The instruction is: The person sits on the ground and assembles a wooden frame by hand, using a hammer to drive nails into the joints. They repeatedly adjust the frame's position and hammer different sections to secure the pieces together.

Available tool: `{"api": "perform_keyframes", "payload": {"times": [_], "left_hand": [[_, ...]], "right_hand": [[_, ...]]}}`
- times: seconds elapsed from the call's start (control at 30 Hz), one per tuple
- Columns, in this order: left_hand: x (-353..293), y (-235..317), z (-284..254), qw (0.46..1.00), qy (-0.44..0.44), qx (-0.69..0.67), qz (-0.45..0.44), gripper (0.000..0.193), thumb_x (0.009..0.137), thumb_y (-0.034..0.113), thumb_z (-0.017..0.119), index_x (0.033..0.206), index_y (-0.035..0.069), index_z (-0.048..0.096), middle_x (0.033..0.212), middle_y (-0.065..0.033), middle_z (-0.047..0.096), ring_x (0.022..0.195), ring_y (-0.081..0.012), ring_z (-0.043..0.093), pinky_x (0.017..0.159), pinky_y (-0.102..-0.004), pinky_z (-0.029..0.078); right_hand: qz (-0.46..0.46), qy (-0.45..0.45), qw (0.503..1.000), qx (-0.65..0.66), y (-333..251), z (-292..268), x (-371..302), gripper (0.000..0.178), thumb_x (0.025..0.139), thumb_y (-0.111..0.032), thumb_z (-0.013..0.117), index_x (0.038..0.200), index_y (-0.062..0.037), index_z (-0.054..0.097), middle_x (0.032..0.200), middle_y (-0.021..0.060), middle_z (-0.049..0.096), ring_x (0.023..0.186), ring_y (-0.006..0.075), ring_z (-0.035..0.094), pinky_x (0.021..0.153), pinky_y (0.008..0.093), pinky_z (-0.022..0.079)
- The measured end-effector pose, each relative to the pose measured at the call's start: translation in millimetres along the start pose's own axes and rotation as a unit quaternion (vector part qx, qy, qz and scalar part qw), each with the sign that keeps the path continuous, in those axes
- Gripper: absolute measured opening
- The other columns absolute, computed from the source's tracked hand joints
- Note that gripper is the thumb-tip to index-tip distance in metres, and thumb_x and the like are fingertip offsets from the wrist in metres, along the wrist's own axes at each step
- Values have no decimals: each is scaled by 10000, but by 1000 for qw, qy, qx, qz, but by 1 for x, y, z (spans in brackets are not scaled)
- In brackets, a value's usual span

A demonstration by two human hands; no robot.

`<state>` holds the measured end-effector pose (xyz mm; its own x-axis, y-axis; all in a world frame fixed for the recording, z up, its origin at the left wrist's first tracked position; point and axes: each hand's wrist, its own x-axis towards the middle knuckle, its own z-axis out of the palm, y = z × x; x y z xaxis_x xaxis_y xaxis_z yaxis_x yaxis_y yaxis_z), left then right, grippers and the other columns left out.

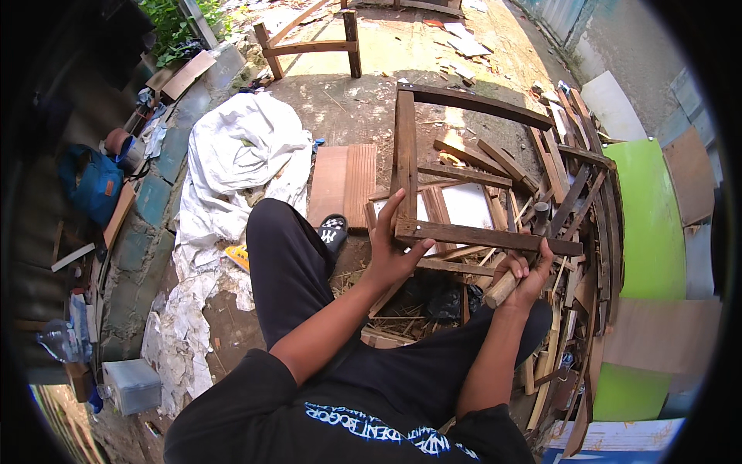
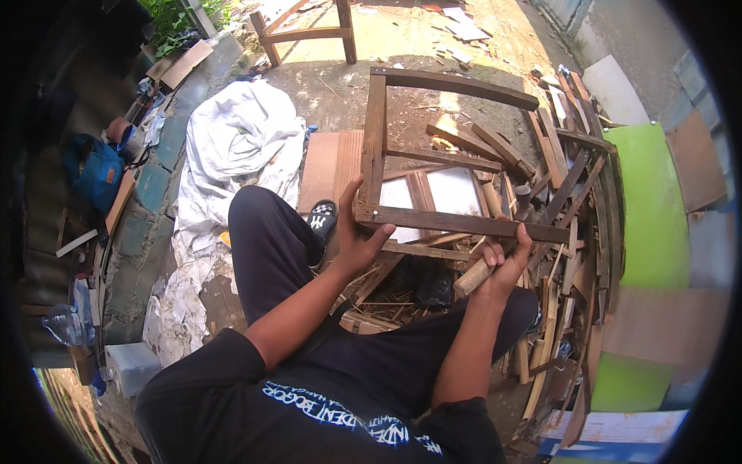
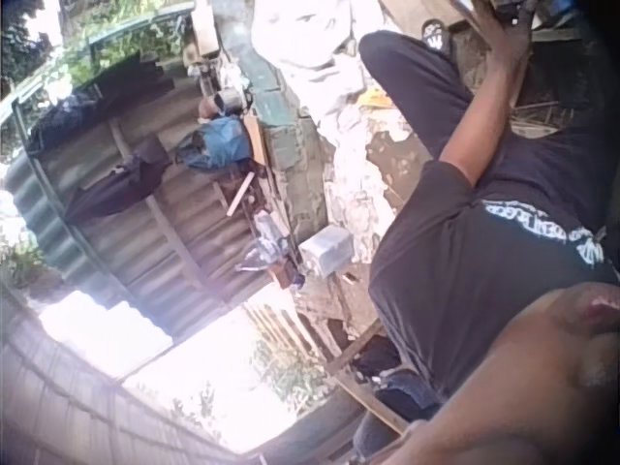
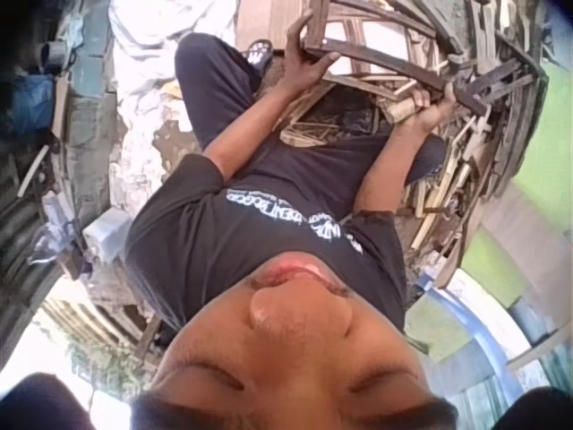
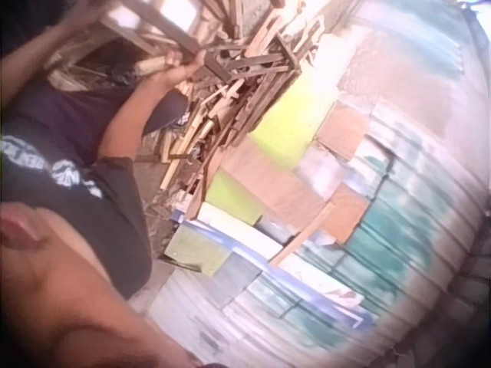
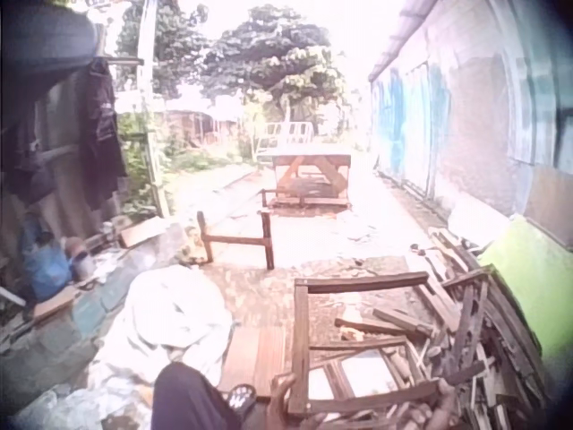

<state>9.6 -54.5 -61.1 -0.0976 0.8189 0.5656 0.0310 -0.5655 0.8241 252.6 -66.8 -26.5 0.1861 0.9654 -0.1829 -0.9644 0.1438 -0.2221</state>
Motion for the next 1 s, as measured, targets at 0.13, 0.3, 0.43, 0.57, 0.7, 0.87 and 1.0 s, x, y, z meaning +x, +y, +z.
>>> {"api": "perform_keyframes", "payload": {"times": [0.13,0.3,0.43,0.57,0.7,0.87,1.0], "left_hand": [[-1,-4,-5,996,5,73,41,847,814,118,853,1516,45,383,1467,-139,511,1321,-243,541,1104,-381,449],[-3,-5,-4,999,18,32,13,815,795,135,880,1472,38,438,1437,-114,527,1306,-227,551,1080,-357,465],[-2,-4,-4,1000,18,4,5,798,808,123,870,1470,44,431,1409,-106,533,1273,-222,572,1044,-341,485],[-4,-3,-5,999,7,-46,-25,801,809,98,864,1468,49,412,1389,-109,526,1247,-224,580,1019,-344,491],[-6,-9,-9,997,-27,-54,-48,804,813,184,877,1450,53,405,1338,-109,540,1201,-216,597,997,-354,493],[10,-9,-27,989,-118,-84,-29,848,919,701,542,1449,67,351,1085,-127,623,960,-162,640,822,-321,521],[31,14,-19,974,-137,-132,-124,854,976,774,204,1421,69,391,879,-121,644,779,-161,671,708,-288,530]], "right_hand": [[-4,-6,1000,-26,1,1,-3,313,993,-220,617,1113,61,549,1024,113,657,467,35,422,360,171,397],[1,-10,1000,-20,2,5,-5,307,979,-216,638,1119,45,557,982,76,638,465,34,418,360,171,397],[8,-5,1000,-16,0,3,-3,303,982,-217,625,1121,42,549,1009,86,646,468,35,419,366,171,398],[13,9,1000,-20,1,4,-5,306,980,-218,617,1115,46,543,1033,104,654,472,37,421,371,170,394],[16,14,1000,-21,-1,0,-3,303,972,-213,618,1098,55,551,1042,122,656,475,42,427,373,170,390],[22,5,1000,-19,-3,-2,-2,299,960,-197,629,1097,56,545,1039,134,660,478,54,435,388,176,409],[27,20,999,-5,-2,-2,-2,340,962,-207,614,1101,100,569,1022,145,667,469,54,428,377,173,392]]}}
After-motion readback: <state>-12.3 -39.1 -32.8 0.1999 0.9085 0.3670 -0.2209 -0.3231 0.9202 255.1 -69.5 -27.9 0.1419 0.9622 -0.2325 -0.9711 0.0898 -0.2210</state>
